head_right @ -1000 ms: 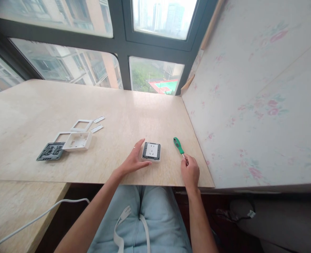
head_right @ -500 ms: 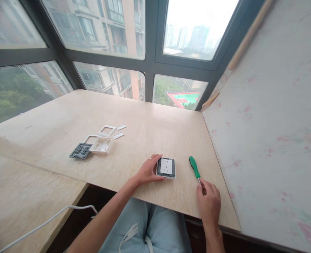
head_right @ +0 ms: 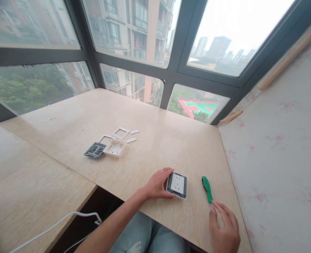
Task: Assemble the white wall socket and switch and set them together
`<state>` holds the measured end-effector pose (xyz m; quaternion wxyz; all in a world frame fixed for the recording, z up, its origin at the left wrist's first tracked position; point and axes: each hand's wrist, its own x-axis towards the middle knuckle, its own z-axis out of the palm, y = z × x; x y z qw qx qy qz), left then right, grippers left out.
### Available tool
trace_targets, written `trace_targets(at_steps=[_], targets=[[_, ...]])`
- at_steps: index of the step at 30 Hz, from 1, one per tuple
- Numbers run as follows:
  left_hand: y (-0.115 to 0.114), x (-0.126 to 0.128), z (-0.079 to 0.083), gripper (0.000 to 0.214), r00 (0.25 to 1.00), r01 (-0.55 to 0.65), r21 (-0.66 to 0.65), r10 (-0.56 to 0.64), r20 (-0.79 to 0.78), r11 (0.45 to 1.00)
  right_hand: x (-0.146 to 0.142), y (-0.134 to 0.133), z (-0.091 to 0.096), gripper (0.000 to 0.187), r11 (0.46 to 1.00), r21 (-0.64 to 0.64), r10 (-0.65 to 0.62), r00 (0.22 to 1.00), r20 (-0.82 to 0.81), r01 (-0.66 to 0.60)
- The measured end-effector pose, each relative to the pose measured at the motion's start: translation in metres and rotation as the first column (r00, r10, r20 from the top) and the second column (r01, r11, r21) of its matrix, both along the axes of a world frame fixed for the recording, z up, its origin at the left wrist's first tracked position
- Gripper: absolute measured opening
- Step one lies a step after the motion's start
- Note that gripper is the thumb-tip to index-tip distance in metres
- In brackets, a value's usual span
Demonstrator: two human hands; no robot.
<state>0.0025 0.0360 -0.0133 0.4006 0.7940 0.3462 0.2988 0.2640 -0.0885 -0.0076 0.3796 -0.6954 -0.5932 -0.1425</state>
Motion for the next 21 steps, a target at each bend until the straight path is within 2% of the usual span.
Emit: trace_targets(at_steps=[6,10,13,16,18,21], targets=[[0.000,0.002,0.001,0.104,1.000,0.006,0.011,-0.006,-0.004,1.000,-0.039,0.039,0.040,0.037,0.986,-0.027,0.158,0.980,-0.121,-0.162],[0.001,0.005,-0.001,0.102,1.000,0.007,0.038,-0.007,0.001,0.999,-0.084,0.083,0.062,0.027,0.932,-0.022,0.353,0.922,-0.161,-0.361],[0.002,0.008,-0.003,0.097,0.999,0.013,0.035,-0.014,0.035,0.999,-0.125,0.119,0.075,0.020,0.856,-0.002,0.507,0.841,-0.189,-0.516],[0.002,0.010,-0.004,0.081,0.997,0.005,0.052,-0.010,0.081,0.999,-0.166,0.156,0.084,0.017,0.751,-0.018,0.636,0.730,-0.251,-0.660],[0.003,0.010,-0.003,0.074,0.999,0.024,0.066,-0.026,0.035,0.998,-0.191,0.182,0.084,0.015,0.668,-0.046,0.701,0.649,-0.294,-0.743],[0.004,0.009,0.000,0.076,0.997,0.059,0.100,-0.054,-0.050,0.993,-0.225,0.222,0.079,0.015,0.550,-0.086,0.773,0.546,-0.323,-0.831]])
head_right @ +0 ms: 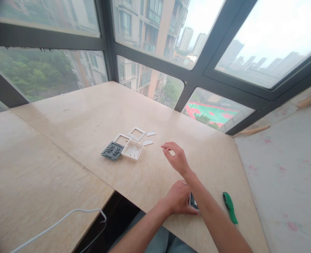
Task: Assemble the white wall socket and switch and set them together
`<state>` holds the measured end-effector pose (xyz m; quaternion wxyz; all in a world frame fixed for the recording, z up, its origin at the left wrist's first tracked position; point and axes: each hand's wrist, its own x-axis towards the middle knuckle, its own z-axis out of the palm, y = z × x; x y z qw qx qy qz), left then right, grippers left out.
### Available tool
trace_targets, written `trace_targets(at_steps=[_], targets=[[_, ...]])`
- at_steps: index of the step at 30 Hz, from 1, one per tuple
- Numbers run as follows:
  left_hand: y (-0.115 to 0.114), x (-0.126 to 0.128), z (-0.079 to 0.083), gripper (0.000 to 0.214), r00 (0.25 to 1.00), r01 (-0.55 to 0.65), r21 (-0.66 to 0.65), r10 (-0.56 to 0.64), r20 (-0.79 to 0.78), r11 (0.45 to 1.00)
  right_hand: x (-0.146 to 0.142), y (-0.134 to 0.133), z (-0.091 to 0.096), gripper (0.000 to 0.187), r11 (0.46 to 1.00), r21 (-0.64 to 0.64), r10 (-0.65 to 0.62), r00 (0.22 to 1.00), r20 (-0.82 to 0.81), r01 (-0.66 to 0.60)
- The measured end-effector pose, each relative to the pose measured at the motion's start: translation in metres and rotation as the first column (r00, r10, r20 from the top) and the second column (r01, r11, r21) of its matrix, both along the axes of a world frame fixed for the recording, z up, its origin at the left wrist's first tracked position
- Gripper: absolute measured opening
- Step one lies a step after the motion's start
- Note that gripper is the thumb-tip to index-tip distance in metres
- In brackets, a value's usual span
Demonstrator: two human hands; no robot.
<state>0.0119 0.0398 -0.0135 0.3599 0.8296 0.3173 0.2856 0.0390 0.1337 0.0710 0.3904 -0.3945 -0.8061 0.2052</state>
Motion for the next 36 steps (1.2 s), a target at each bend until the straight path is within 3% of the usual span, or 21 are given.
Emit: trace_targets(at_steps=[7,15,19,24,31,36], targets=[[0.000,-0.003,0.001,0.084,1.000,0.000,0.078,-0.002,0.025,0.997,-0.065,0.080,-0.025,0.020,0.987,-0.116,0.131,0.967,0.218,-0.108],[0.000,0.002,-0.008,0.081,1.000,0.004,0.090,-0.004,-0.001,0.996,-0.115,0.130,-0.046,0.026,0.945,-0.197,0.326,0.816,0.478,-0.261],[0.000,0.003,-0.010,0.080,1.000,-0.007,0.093,0.006,0.006,0.996,-0.126,0.139,-0.054,0.024,0.926,-0.233,0.377,0.746,0.549,-0.297],[0.000,0.003,-0.010,0.080,1.000,0.001,0.099,-0.001,0.008,0.995,-0.131,0.142,-0.059,0.016,0.925,-0.232,0.380,0.721,0.579,-0.301],[-0.001,0.000,-0.006,0.080,1.000,-0.003,0.085,0.001,0.018,0.996,-0.128,0.140,-0.061,0.012,0.942,-0.193,0.337,0.761,0.554,-0.276],[0.000,-0.003,-0.003,0.079,1.000,0.004,0.052,-0.005,0.019,0.999,-0.120,0.133,-0.052,0.013,0.958,-0.142,0.287,0.821,0.493,-0.250]])
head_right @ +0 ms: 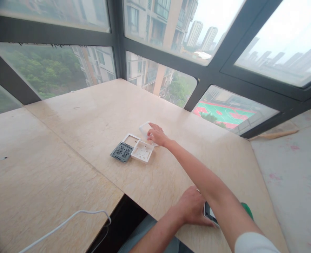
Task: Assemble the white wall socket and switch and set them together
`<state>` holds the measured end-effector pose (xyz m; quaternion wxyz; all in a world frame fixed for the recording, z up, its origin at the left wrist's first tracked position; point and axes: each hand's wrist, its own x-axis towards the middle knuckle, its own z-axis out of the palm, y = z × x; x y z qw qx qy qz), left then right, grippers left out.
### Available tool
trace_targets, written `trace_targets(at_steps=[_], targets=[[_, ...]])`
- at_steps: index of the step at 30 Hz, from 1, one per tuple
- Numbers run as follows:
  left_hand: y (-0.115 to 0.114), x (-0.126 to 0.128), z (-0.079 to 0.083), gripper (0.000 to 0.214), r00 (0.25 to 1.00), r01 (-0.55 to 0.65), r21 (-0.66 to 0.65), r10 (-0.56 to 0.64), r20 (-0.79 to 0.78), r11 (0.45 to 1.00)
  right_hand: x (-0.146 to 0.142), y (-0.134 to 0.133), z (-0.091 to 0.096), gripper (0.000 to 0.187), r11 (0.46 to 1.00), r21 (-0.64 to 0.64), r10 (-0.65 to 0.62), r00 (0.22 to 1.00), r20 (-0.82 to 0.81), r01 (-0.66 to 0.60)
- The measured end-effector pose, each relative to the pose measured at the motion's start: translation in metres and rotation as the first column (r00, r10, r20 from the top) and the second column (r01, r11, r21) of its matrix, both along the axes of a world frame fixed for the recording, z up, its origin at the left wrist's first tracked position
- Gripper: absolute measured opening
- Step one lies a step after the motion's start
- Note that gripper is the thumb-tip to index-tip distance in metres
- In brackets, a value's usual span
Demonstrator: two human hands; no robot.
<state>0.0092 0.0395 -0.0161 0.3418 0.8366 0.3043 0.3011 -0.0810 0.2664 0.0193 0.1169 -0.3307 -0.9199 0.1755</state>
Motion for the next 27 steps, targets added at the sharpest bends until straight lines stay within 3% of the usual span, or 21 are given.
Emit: trace_targets(at_steps=[5,9,14,20,27], targets=[[0.000,-0.002,0.003,0.088,1.000,-0.005,-0.041,0.005,0.015,0.999,0.025,-0.014,0.017,0.014,0.998,0.010,-0.065,0.990,-0.122,0.067],[-0.001,-0.004,0.005,0.096,0.998,-0.017,-0.075,0.021,0.056,0.997,0.069,-0.043,0.031,0.015,0.988,-0.042,-0.155,0.950,-0.272,0.149],[-0.004,-0.006,0.011,0.094,0.996,-0.043,-0.133,0.054,0.077,0.990,0.139,-0.098,0.044,0.019,0.950,-0.118,-0.312,0.873,-0.375,0.289],[-0.007,-0.011,0.015,0.106,0.984,-0.036,-0.118,0.056,0.171,0.992,0.215,-0.176,0.049,0.016,0.859,-0.195,-0.509,0.751,-0.419,0.474],[-0.013,-0.011,0.004,0.098,0.926,-0.188,-0.075,0.203,0.318,0.979,0.262,-0.254,0.036,0.014,0.750,-0.309,-0.660,0.630,-0.409,0.585]])
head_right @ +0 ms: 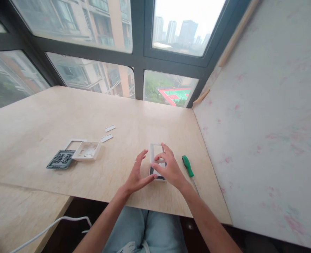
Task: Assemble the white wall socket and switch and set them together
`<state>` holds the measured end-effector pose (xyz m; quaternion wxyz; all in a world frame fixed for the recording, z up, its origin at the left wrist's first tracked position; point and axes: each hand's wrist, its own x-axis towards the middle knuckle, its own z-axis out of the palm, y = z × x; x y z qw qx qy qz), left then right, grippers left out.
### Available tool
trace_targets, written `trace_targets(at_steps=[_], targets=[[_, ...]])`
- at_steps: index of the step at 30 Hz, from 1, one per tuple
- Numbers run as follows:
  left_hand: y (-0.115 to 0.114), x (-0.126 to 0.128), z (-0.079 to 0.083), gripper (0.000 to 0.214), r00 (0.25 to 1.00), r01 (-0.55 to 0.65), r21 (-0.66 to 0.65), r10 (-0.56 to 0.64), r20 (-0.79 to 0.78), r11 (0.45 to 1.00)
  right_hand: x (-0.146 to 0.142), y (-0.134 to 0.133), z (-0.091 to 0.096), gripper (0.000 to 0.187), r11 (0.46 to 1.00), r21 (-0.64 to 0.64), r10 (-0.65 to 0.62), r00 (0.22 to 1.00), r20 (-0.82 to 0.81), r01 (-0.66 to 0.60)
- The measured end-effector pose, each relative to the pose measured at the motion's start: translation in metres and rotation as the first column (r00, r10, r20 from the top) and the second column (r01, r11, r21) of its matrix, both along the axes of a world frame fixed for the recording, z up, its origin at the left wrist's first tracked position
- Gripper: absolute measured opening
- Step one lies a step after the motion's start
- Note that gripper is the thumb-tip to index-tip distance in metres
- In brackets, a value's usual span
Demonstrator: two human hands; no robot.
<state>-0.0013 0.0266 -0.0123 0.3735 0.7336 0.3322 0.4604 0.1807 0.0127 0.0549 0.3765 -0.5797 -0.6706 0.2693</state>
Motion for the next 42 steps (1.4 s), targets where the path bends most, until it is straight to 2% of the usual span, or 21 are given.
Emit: trace_targets(at_steps=[3,6,10,16,20,22,26,28,32,36,42], targets=[[0.001,0.002,0.011,0.103,0.999,0.023,0.047,-0.024,0.023,0.999,0.006,-0.020,-0.006,0.012,1.000,-0.008,-0.021,1.000,-0.022,0.021],[0.004,0.005,0.028,0.098,0.988,0.136,0.080,-0.130,-0.085,0.987,0.011,-0.030,-0.006,0.010,1.000,-0.012,-0.001,0.999,-0.048,0.001],[0.005,0.008,0.041,0.092,0.975,0.191,0.062,-0.183,-0.123,0.980,0.018,-0.036,0.000,0.009,0.997,-0.039,0.057,0.997,-0.050,-0.059],[-0.005,0.010,0.039,0.090,0.964,0.263,-0.135,-0.254,0.081,0.955,0.019,-0.040,0.005,0.013,0.991,-0.049,0.119,0.990,-0.081,-0.123],[-0.012,0.009,0.035,0.086,0.939,0.284,-0.180,-0.236,0.250,0.942,0.018,-0.043,0.004,0.016,0.985,-0.040,0.166,0.982,-0.088,-0.170],[-0.013,0.006,0.035,0.087,0.923,0.264,-0.175,-0.195,0.333,0.949,0.022,-0.044,0.001,0.030,0.984,0.000,0.176,0.980,-0.090,-0.177],[-0.010,0.000,0.036,0.095,0.921,0.173,-0.151,-0.105,0.376,0.973,0.033,-0.043,-0.013,0.075,0.977,0.034,0.211,0.970,-0.124,-0.208],[-0.009,-0.002,0.036,0.097,0.925,0.172,-0.141,-0.110,0.365,0.975,0.037,-0.041,-0.021,0.082,0.975,0.026,0.224,0.962,-0.160,-0.222],[-0.006,-0.005,0.034,0.099,0.938,0.195,-0.134,-0.144,0.317,0.972,0.040,-0.036,-0.031,0.079,0.975,0.067,0.220,0.955,-0.199,-0.210],[-0.004,-0.010,0.030,0.098,0.960,0.214,-0.164,-0.177,0.216,0.963,0.048,-0.031,-0.027,0.081,0.976,0.064,0.216,0.971,-0.099,-0.210],[-0.001,-0.014,0.021,0.095,0.983,0.167,-0.181,-0.179,-0.049,0.969,0.064,-0.029,-0.028,0.081,0.958,-0.011,0.288,0.955,0.072,-0.288]])
